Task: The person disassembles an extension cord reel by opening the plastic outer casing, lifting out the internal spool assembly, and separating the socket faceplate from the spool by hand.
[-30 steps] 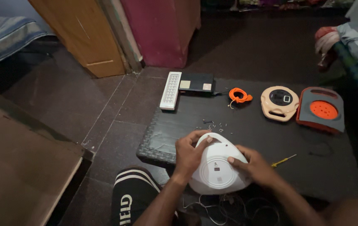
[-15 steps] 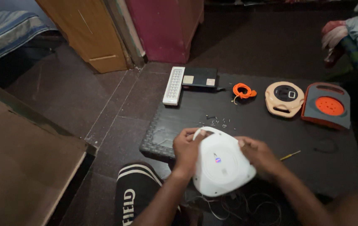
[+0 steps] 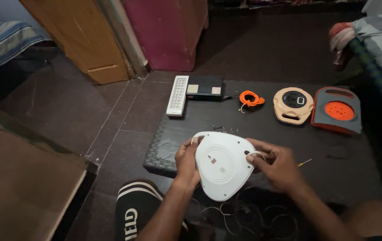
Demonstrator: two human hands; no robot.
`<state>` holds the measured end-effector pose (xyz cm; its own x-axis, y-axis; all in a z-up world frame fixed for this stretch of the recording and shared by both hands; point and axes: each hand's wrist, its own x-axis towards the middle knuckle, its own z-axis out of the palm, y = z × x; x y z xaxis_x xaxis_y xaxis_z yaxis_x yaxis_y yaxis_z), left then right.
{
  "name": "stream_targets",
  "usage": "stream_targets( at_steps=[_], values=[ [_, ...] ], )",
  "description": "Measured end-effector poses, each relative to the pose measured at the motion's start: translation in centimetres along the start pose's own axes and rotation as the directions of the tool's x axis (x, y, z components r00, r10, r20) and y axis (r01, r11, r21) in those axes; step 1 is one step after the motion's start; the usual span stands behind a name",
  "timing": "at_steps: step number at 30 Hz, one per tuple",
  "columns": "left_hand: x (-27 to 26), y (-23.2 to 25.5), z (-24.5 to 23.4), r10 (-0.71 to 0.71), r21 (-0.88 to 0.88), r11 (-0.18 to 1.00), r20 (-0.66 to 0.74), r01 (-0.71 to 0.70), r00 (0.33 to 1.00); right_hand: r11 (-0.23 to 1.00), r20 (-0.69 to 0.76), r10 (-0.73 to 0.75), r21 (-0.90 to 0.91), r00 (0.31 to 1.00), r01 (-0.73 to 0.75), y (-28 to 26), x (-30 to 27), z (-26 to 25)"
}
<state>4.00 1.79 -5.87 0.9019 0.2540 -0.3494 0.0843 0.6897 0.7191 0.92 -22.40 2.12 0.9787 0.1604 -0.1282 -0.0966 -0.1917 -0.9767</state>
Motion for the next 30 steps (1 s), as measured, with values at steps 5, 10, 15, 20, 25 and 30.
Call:
stream_targets(
  at_steps=[5, 10, 15, 20, 25, 30],
  values=[
    [0.9, -0.8, -0.1, 0.077, -0.11, 0.992, 0.085, -0.068, 0.993, 0.988, -0.07, -0.094, -0.132, 0.993, 0.084, -1.6, -2.1, 0.2],
    [0.9, -0.8, 0.2, 0.097, -0.146, 0.987, 0.192, -0.069, 0.977, 0.922, -0.085, -0.278, -0.303, 0.957, 0.241, -2.6, -3.5, 0.3],
    [0.9, 0.3, 0.3, 0.101, -0.158, 0.986, 0.335, -0.05, 0.937, 0.819, 0.003, -0.36, -0.479, 0.933, 0.317, -2.7, -4.7, -0.1],
    [1.1, 0.6, 0.4, 0.122, -0.19, 0.981, 0.435, -0.041, 0.892, 0.862, -0.031, -0.408, -0.341, 0.912, 0.374, -1.9, -4.7, -0.2],
    [0.8, 0.8, 0.7, 0.082, -0.091, 0.994, 0.299, -0.057, 0.951, 0.98, -0.108, -0.014, -0.198, 0.994, -0.007, -1.9, -3.3, -0.3],
    [0.7, 1.1, 0.5, 0.136, -0.132, 0.987, 0.354, -0.094, 0.925, 0.996, -0.048, -0.065, -0.059, 0.997, 0.062, -1.9, -3.2, -0.4]
  ],
)
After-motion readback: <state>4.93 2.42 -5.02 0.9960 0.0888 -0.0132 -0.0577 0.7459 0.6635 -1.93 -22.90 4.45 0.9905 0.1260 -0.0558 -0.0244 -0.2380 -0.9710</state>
